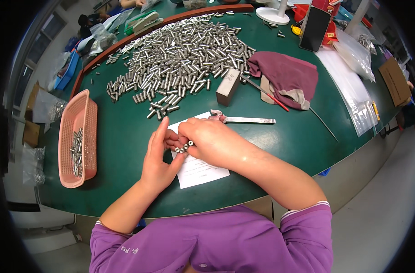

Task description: The person picks up small cylindrical metal parts from a pile on a green workbench and arranges them on a white paper. They use a rectangular sanding block to rub the ends of the metal parts, then place the finished pieces into a pink plastic basket. The person repeats this process of picking, sanding, and placing throughout the video.

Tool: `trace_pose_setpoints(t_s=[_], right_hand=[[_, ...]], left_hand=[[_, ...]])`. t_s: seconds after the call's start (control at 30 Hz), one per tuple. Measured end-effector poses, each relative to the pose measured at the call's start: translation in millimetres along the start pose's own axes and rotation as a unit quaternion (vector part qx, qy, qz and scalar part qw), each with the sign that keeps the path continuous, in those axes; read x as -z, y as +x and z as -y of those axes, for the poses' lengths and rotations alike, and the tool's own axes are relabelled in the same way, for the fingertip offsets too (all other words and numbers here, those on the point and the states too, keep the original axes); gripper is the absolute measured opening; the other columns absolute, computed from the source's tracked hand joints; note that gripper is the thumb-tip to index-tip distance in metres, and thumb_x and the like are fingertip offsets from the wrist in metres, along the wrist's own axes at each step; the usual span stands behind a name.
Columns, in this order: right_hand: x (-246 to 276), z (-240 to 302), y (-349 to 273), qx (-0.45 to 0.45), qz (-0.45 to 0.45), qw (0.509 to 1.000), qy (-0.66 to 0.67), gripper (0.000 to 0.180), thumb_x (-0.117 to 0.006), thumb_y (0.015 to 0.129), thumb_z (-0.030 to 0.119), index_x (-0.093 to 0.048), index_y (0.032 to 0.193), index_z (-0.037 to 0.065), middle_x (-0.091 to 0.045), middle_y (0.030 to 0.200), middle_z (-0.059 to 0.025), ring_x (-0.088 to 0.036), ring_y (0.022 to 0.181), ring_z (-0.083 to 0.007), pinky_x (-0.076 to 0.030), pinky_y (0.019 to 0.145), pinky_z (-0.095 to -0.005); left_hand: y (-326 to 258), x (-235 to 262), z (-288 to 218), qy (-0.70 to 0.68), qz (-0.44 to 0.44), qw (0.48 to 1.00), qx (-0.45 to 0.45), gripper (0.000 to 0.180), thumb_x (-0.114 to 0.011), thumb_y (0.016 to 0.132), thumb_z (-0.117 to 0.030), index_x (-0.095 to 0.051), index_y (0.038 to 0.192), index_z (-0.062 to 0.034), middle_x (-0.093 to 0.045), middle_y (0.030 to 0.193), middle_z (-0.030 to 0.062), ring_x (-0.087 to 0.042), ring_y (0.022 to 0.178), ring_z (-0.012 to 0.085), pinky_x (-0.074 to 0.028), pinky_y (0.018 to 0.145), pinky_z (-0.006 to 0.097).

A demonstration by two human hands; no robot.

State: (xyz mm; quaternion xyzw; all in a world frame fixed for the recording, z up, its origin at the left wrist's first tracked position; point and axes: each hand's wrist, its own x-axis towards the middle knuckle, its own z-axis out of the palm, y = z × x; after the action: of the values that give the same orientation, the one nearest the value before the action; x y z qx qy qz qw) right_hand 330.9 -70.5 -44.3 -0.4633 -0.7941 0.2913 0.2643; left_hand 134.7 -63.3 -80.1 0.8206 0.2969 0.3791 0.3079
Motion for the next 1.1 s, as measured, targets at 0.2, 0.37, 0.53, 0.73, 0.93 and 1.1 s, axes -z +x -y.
trace_pose_setpoints(t_s=[0.2, 0.37, 0.53, 0.73, 0.93, 1.1], right_hand=[[-2, -4, -2, -0.002, -0.001, 0.999, -0.04, 0.02, -0.069, 0.075, 0.006, -0.063, 0.094, 0.007, -0.062, 0.091, -0.0086, -0.062, 0.089, -0.028, -0.046, 0.08, -0.0401], [-1, -2, -2, -0.009, 0.012, 0.999, -0.038, 0.02, -0.069, 0.076, 0.007, -0.065, 0.096, 0.007, -0.062, 0.092, -0.0086, -0.063, 0.09, -0.0279, -0.047, 0.081, -0.0405], [-4, -3, -2, 0.017, -0.007, 0.999, -0.049, 0.019, -0.069, 0.077, 0.007, -0.065, 0.096, 0.007, -0.062, 0.092, -0.0083, -0.063, 0.088, -0.0289, -0.048, 0.079, -0.0407], [4, 2, -3, 0.046, -0.063, 0.994, -0.078, 0.016, -0.065, 0.079, 0.004, -0.063, 0.095, 0.005, -0.061, 0.092, -0.0111, -0.064, 0.088, -0.0313, -0.05, 0.077, -0.0426], [11, -1, -3, 0.017, -0.071, 0.997, -0.023, 0.017, -0.065, 0.08, 0.002, -0.062, 0.097, 0.003, -0.065, 0.089, -0.0099, -0.066, 0.081, -0.0244, -0.053, 0.073, -0.0359], [16, 3, 6, -0.11, -0.046, 0.913, 0.39, 0.017, -0.064, 0.09, 0.006, -0.061, 0.107, 0.001, -0.066, 0.089, -0.0053, -0.065, 0.081, -0.0109, -0.054, 0.07, -0.026]], left_hand=[[-2, 4, -1, 0.067, 0.011, 0.997, 0.03, 0.092, -0.073, 0.072, 0.008, -0.029, 0.151, -0.0072, -0.06, 0.105, 0.0093, -0.059, 0.092, 0.0167, -0.05, 0.078, 0.029], [0, 7, -7, 0.11, 0.016, 0.992, 0.059, 0.08, -0.075, 0.073, 0.002, -0.039, 0.144, -0.0067, -0.063, 0.096, 0.0053, -0.059, 0.083, 0.0143, -0.049, 0.068, 0.027], [0, 4, -6, 0.091, 0.006, 0.993, 0.075, 0.059, -0.076, 0.075, 0.001, -0.053, 0.129, -0.004, -0.065, 0.092, 0.0059, -0.059, 0.074, 0.0126, -0.049, 0.063, 0.025], [8, 12, -13, 0.095, -0.063, 0.993, 0.008, 0.018, -0.071, 0.079, 0.005, -0.066, 0.096, 0.0004, -0.065, 0.093, 0.0077, -0.061, 0.074, 0.0125, -0.053, 0.065, 0.025], [6, 16, -11, 0.055, -0.049, 0.994, 0.081, 0.017, -0.07, 0.082, 0.005, -0.064, 0.096, -0.001, -0.065, 0.094, 0.0073, -0.061, 0.075, 0.0129, -0.054, 0.069, 0.026], [5, 24, -3, -0.506, -0.08, 0.804, 0.301, 0.015, -0.061, 0.095, -0.01, -0.056, 0.109, -0.0069, -0.062, 0.094, 0.0041, -0.059, 0.079, 0.0122, -0.052, 0.075, 0.024]])
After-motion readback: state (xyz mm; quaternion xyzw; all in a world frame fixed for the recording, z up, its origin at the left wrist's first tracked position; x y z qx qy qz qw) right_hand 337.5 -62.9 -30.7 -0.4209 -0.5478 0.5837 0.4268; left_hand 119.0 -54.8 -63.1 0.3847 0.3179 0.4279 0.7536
